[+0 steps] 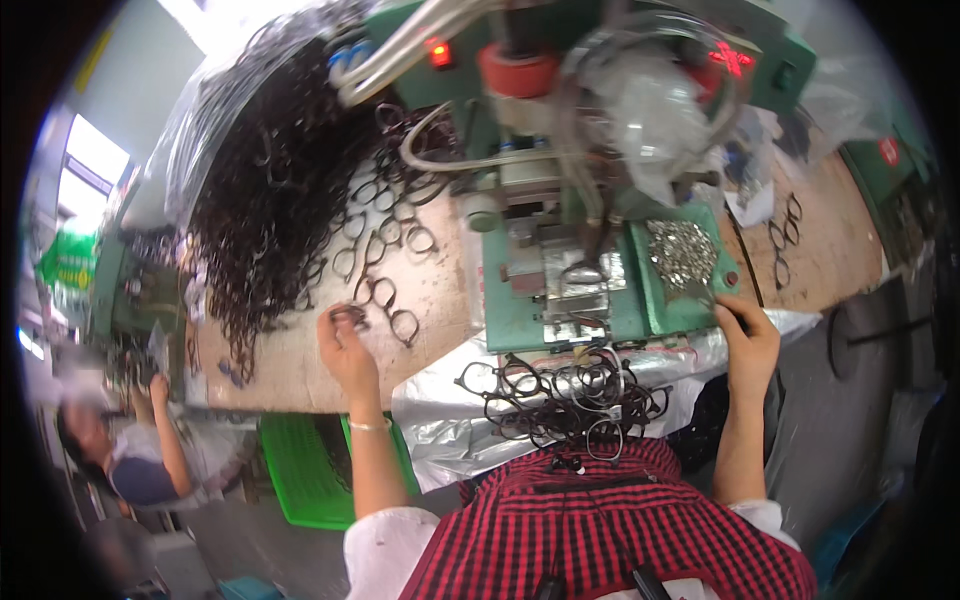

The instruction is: The person assembles eyeglasses by inserting small metal components into the frame using a press machine. They repeatedly pick up frames, place them in the machine, and press down to secure the parts before moving the finished glasses aside.

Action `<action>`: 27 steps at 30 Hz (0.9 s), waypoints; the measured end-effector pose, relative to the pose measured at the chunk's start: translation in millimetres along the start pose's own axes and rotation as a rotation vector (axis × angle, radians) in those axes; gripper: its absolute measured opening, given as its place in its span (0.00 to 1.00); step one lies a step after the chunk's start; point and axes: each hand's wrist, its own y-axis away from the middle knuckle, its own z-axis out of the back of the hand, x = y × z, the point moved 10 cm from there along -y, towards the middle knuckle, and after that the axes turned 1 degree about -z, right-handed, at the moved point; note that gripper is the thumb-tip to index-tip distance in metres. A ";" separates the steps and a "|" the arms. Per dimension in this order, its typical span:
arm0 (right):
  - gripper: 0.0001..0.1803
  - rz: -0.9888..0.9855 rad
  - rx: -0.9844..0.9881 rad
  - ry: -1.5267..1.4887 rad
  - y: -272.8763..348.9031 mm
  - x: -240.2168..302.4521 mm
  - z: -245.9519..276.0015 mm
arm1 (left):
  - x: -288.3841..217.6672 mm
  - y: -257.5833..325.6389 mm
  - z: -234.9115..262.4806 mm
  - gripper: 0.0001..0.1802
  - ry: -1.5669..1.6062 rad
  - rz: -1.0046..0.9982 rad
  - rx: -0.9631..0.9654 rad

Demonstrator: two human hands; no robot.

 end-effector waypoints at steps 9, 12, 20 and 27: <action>0.08 0.457 0.111 -0.120 -30.9 114.1 -126.5 | -14.6 -2.9 -76.7 0.09 0.637 0.319 0.001; 0.13 0.379 0.104 -0.245 -21.4 108.0 -130.4 | -26.2 17.8 -83.0 0.10 0.724 0.404 0.005; 0.20 0.235 0.138 -0.451 -16.7 102.1 -137.7 | -157.6 -21.7 -75.4 0.07 0.854 -0.043 0.047; 0.23 -0.022 0.260 -0.855 -8.9 101.5 -160.2 | -237.6 -51.0 -82.0 0.10 0.595 -0.366 0.084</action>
